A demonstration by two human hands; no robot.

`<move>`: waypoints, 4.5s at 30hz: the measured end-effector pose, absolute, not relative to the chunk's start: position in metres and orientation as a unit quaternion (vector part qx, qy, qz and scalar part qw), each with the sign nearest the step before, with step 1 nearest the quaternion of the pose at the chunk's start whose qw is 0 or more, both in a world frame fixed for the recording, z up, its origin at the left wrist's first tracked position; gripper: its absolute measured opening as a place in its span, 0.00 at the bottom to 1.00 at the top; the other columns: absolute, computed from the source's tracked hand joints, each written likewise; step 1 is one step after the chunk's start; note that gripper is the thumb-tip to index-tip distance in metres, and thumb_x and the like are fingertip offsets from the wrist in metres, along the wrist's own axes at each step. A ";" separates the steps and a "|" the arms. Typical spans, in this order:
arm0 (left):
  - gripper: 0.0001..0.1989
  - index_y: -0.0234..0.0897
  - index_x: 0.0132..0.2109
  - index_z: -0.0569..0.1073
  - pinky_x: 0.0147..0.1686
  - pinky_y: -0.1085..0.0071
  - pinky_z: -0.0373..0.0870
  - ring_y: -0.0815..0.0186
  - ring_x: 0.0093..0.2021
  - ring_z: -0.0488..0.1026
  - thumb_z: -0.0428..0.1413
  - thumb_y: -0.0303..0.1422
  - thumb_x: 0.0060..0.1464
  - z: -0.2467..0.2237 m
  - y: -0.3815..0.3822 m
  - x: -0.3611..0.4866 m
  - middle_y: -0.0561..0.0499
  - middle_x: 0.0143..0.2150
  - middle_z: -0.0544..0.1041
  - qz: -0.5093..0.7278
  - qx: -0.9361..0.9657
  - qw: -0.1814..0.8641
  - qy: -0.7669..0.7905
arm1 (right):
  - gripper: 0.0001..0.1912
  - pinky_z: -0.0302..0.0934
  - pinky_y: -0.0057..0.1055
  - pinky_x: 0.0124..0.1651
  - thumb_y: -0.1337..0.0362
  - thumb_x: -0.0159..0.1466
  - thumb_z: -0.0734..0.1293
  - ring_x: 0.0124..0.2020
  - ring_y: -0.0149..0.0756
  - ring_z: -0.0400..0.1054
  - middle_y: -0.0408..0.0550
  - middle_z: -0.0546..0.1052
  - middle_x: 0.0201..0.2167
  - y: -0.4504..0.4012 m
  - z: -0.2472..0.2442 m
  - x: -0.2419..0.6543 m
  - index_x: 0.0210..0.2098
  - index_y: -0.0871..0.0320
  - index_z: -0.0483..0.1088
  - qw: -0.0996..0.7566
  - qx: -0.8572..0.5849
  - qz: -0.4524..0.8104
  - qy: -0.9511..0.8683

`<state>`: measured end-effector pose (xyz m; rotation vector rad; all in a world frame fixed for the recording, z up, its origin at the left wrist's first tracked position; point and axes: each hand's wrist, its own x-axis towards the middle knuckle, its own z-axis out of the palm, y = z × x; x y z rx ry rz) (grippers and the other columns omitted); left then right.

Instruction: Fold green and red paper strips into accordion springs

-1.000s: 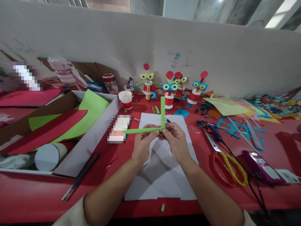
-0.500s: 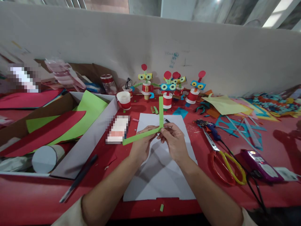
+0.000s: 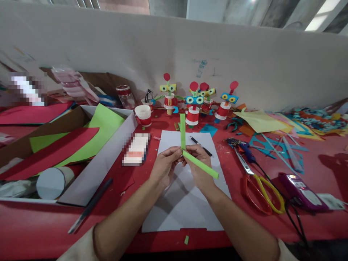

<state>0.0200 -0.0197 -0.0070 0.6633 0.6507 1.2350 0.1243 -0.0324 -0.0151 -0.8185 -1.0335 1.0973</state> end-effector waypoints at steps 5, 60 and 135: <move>0.13 0.32 0.28 0.78 0.23 0.73 0.60 0.73 0.21 0.63 0.70 0.34 0.33 -0.010 -0.017 0.019 0.54 0.20 0.70 0.549 0.288 0.721 0.308 | 0.08 0.66 0.27 0.25 0.63 0.57 0.71 0.25 0.31 0.71 0.41 0.77 0.26 -0.033 -0.023 0.125 0.36 0.55 0.72 0.658 -0.365 0.464 -0.468; 0.13 0.33 0.26 0.78 0.34 0.69 0.68 0.68 0.28 0.71 0.70 0.37 0.33 -0.018 -0.008 0.010 0.49 0.26 0.77 0.522 0.311 0.725 0.323 | 0.04 0.64 0.31 0.34 0.61 0.57 0.70 0.33 0.35 0.68 0.44 0.73 0.31 -0.031 -0.005 0.137 0.30 0.54 0.74 0.560 -0.488 0.280 -0.608; 0.11 0.33 0.30 0.77 0.34 0.75 0.66 0.73 0.28 0.70 0.69 0.29 0.36 -0.001 -0.016 0.016 0.53 0.26 0.76 0.547 0.254 0.743 0.291 | 0.04 0.64 0.33 0.37 0.65 0.60 0.67 0.36 0.36 0.69 0.45 0.75 0.34 -0.031 -0.008 0.139 0.36 0.53 0.74 0.583 -0.457 0.257 -0.621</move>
